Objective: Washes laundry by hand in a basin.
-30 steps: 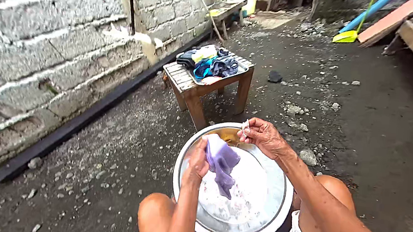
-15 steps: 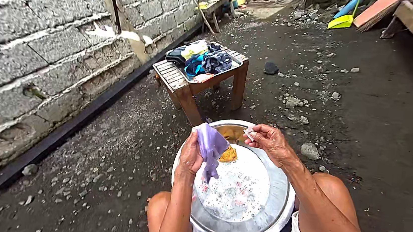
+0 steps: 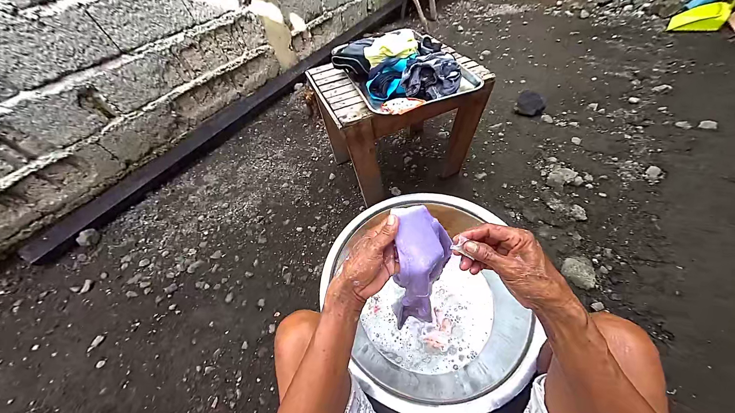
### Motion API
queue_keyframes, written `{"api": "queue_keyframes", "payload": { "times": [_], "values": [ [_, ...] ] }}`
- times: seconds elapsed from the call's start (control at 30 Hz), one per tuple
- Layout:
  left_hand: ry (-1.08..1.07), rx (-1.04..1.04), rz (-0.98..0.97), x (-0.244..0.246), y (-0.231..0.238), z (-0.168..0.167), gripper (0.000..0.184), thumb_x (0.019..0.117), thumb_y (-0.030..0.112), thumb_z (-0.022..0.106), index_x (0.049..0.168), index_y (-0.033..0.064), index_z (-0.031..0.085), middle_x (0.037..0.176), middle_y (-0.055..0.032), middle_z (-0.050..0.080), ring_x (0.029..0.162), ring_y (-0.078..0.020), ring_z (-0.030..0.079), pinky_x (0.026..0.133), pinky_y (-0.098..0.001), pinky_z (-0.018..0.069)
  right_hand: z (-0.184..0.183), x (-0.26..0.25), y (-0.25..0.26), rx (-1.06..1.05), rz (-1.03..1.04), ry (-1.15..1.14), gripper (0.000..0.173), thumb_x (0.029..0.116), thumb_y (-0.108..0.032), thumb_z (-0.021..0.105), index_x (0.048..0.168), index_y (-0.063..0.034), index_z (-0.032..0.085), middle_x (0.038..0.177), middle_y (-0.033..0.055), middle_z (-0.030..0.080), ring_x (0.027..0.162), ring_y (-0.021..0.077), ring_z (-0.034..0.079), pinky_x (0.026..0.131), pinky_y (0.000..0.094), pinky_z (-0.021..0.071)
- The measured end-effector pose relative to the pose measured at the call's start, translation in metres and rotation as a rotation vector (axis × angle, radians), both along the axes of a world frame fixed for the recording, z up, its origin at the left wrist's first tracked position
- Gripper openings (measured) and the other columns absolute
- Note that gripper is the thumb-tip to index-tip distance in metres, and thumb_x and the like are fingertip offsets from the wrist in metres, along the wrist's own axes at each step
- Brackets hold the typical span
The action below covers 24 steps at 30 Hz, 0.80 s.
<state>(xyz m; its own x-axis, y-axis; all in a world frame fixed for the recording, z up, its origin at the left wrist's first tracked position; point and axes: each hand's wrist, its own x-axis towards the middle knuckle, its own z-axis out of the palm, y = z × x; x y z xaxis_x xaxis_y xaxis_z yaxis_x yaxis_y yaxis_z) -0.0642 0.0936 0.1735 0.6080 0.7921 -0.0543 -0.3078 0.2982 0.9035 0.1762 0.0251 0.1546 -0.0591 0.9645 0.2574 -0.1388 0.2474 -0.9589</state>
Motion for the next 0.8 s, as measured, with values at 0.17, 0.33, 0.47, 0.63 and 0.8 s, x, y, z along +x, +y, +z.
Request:
{"api": "queue_keyframes", "payload": {
  "times": [0.17,0.33,0.47,0.63,0.8],
  "values": [
    [-0.025,-0.053,-0.009,0.004,-0.005,0.0,0.04,0.112,0.035,0.025,0.128,0.0143,0.055,0.105,-0.0063,0.071,0.092,-0.0157,0.072,0.081,-0.0319,0.0606,0.0,0.002,-0.003,0.046,-0.072,-0.116,0.015,0.0967,-0.003,0.063,0.108,-0.002,0.073,0.085,0.0029,0.074,0.073,0.0094,0.07,0.071,0.0239,0.0609],
    [-0.011,-0.091,-0.037,0.013,-0.006,-0.008,0.041,0.1122,0.036,0.026,0.129,0.0127,0.055,0.106,-0.0074,0.071,0.094,-0.0161,0.071,0.083,-0.0319,0.0603,0.004,-0.002,-0.008,0.142,-0.175,-0.358,0.016,0.0985,-0.008,0.063,0.11,-0.0034,0.074,0.085,0.0017,0.073,0.072,0.006,0.069,0.07,0.0209,0.0596],
    [0.014,-0.089,-0.062,0.017,-0.008,-0.011,0.042,0.1122,0.037,0.026,0.123,0.0119,0.058,0.1,-0.0061,0.072,0.088,-0.0144,0.072,0.079,-0.0299,0.061,0.004,-0.001,-0.012,0.243,-0.231,-0.547,0.018,0.099,-0.012,0.062,0.108,-0.0057,0.076,0.09,0.001,0.073,0.073,0.0028,0.067,0.07,0.0185,0.0583],
    [0.024,-0.111,-0.074,0.022,-0.012,-0.008,0.041,0.1124,0.037,0.027,0.12,0.0114,0.059,0.098,-0.0061,0.071,0.086,-0.0136,0.072,0.076,-0.0286,0.0608,0.004,-0.001,-0.016,0.233,-0.216,-0.595,0.017,0.0986,-0.014,0.064,0.107,-0.0059,0.076,0.09,0.0014,0.073,0.073,0.0022,0.067,0.069,0.0176,0.058],
    [0.022,-0.112,-0.091,0.025,-0.01,-0.011,0.041,0.1123,0.036,0.027,0.119,0.0108,0.059,0.097,-0.0055,0.071,0.085,-0.0128,0.071,0.076,-0.0278,0.0605,0.007,0.0,-0.018,0.281,-0.243,-0.663,0.018,0.0987,-0.015,0.063,0.107,-0.006,0.076,0.088,0.0015,0.072,0.071,0.0015,0.065,0.068,0.0168,0.0561]
  ]
}}
